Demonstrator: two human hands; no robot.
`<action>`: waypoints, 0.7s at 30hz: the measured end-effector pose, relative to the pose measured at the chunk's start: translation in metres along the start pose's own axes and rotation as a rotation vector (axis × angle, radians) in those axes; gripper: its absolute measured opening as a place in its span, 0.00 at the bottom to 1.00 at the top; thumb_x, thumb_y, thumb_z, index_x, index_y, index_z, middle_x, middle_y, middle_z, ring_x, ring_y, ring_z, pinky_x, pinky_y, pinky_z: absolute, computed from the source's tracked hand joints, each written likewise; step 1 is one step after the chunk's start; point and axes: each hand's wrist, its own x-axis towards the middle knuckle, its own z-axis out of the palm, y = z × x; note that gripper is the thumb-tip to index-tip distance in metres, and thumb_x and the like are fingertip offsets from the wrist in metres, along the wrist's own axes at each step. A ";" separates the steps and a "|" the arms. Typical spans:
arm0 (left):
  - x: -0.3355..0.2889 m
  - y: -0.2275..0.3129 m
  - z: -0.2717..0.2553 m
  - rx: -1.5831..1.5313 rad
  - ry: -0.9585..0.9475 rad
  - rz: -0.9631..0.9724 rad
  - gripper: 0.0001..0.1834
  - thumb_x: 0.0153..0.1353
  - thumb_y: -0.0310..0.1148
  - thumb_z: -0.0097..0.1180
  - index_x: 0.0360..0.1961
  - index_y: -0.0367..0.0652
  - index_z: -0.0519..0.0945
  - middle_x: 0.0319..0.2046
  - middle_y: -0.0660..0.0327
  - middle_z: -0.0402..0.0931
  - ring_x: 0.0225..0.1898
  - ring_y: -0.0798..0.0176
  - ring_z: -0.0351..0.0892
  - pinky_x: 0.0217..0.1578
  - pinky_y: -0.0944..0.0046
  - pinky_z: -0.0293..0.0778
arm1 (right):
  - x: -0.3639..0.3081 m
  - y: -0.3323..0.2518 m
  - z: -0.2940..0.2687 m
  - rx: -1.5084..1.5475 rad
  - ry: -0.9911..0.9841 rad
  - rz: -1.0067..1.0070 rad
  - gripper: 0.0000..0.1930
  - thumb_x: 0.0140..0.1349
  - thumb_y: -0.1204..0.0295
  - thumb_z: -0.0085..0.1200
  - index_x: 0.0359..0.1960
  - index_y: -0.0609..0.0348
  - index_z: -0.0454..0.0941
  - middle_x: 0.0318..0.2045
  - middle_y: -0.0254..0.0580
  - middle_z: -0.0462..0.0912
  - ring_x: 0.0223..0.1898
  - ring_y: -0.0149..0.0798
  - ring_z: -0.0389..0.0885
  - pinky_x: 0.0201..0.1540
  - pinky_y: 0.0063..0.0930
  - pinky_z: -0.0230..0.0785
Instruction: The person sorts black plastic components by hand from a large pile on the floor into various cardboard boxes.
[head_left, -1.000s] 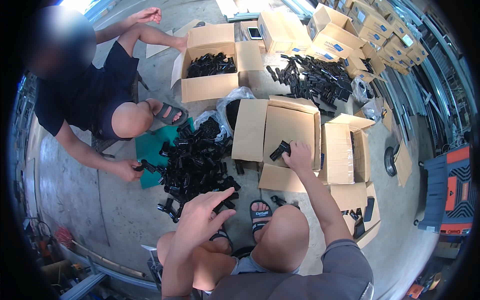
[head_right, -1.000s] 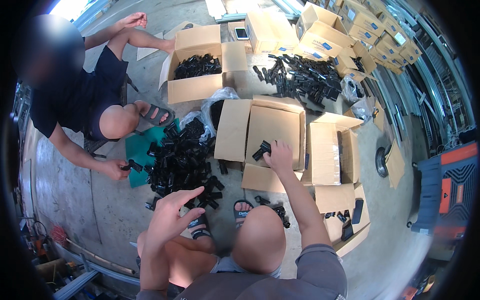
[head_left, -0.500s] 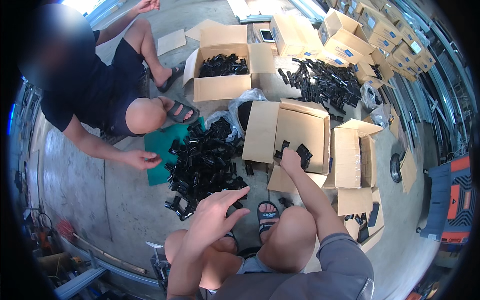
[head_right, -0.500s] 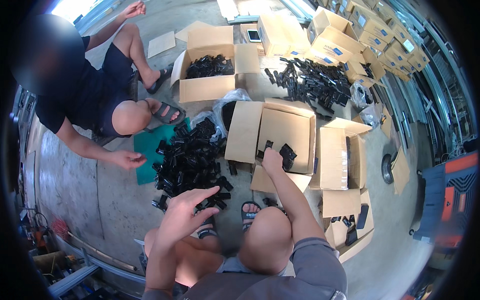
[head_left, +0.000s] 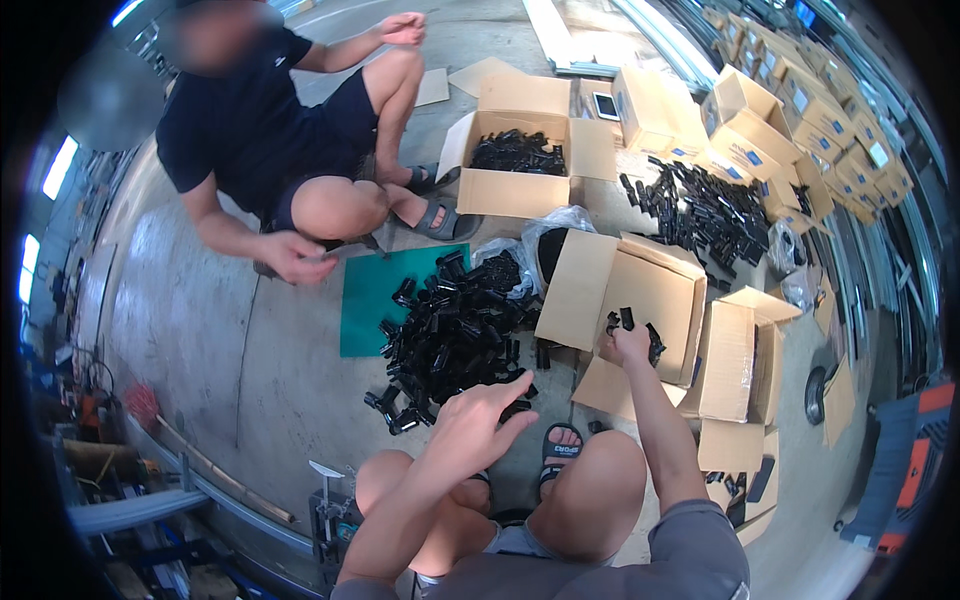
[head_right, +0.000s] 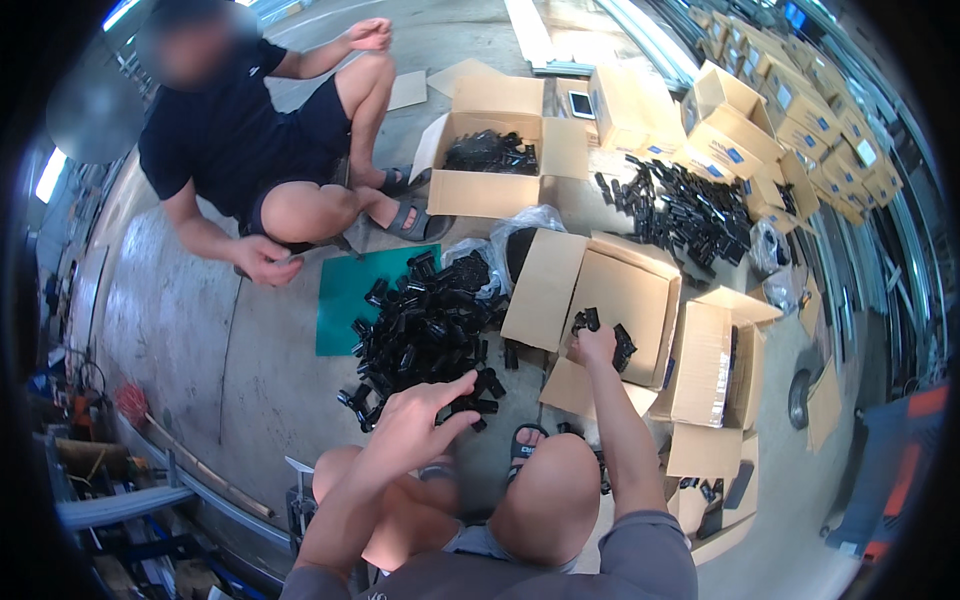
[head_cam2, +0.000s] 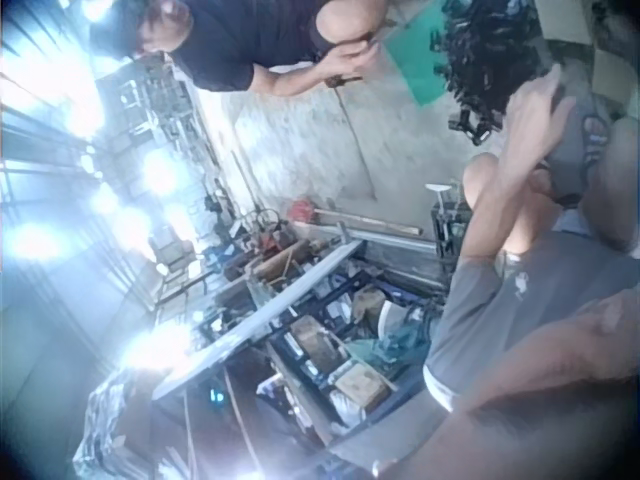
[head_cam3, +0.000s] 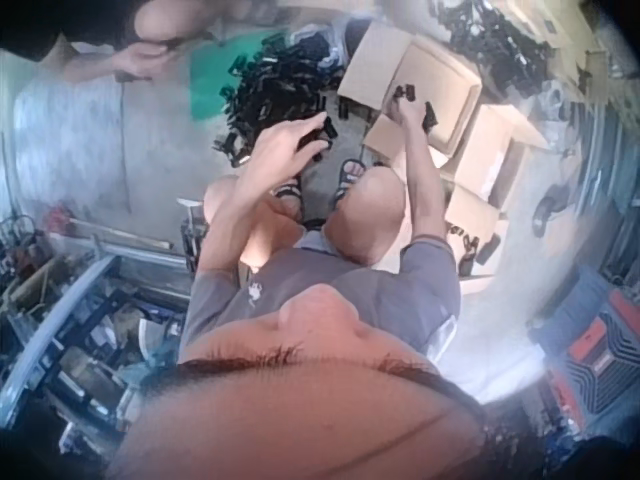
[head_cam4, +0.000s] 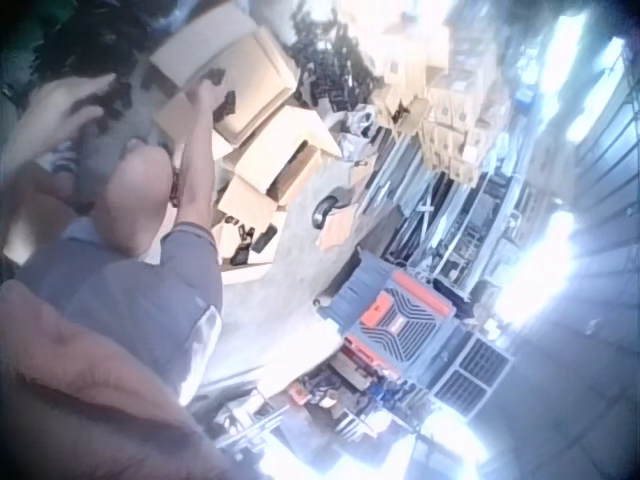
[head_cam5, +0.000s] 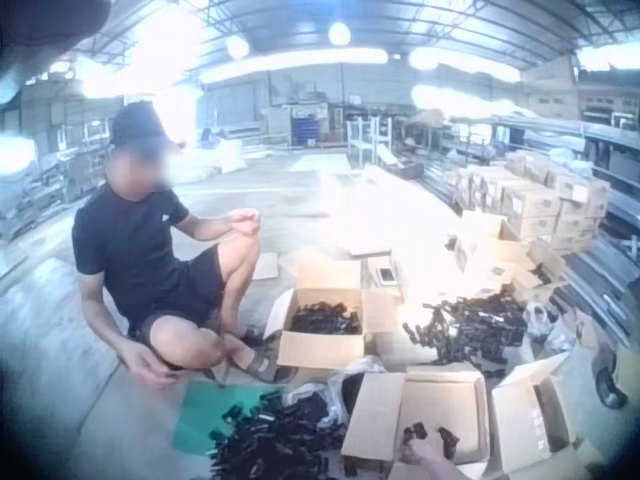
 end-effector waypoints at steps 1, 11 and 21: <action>0.000 -0.002 0.003 -0.070 0.013 -0.048 0.27 0.59 0.36 0.65 0.59 0.39 0.76 0.48 0.48 0.81 0.47 0.49 0.83 0.44 0.57 0.79 | -0.010 -0.004 -0.016 0.145 -0.104 -0.003 0.05 0.55 0.76 0.56 0.32 0.62 0.75 0.30 0.51 0.82 0.31 0.40 0.82 0.33 0.29 0.74; 0.021 0.017 0.035 -1.329 -0.090 -0.277 0.23 0.71 0.35 0.54 0.63 0.36 0.70 0.55 0.59 0.77 0.54 0.69 0.76 0.56 0.65 0.72 | -0.223 -0.163 -0.107 0.358 -0.780 -0.357 0.09 0.59 0.83 0.56 0.41 0.65 0.76 0.29 0.38 0.81 0.27 0.27 0.80 0.26 0.20 0.72; 0.007 0.002 -0.006 -1.364 0.217 -0.178 0.22 0.71 0.24 0.47 0.65 0.39 0.61 0.62 0.50 0.69 0.59 0.59 0.74 0.55 0.55 0.78 | -0.250 -0.191 -0.088 0.131 -0.414 -0.649 0.20 0.55 0.78 0.66 0.49 0.62 0.74 0.42 0.42 0.80 0.41 0.30 0.80 0.40 0.25 0.74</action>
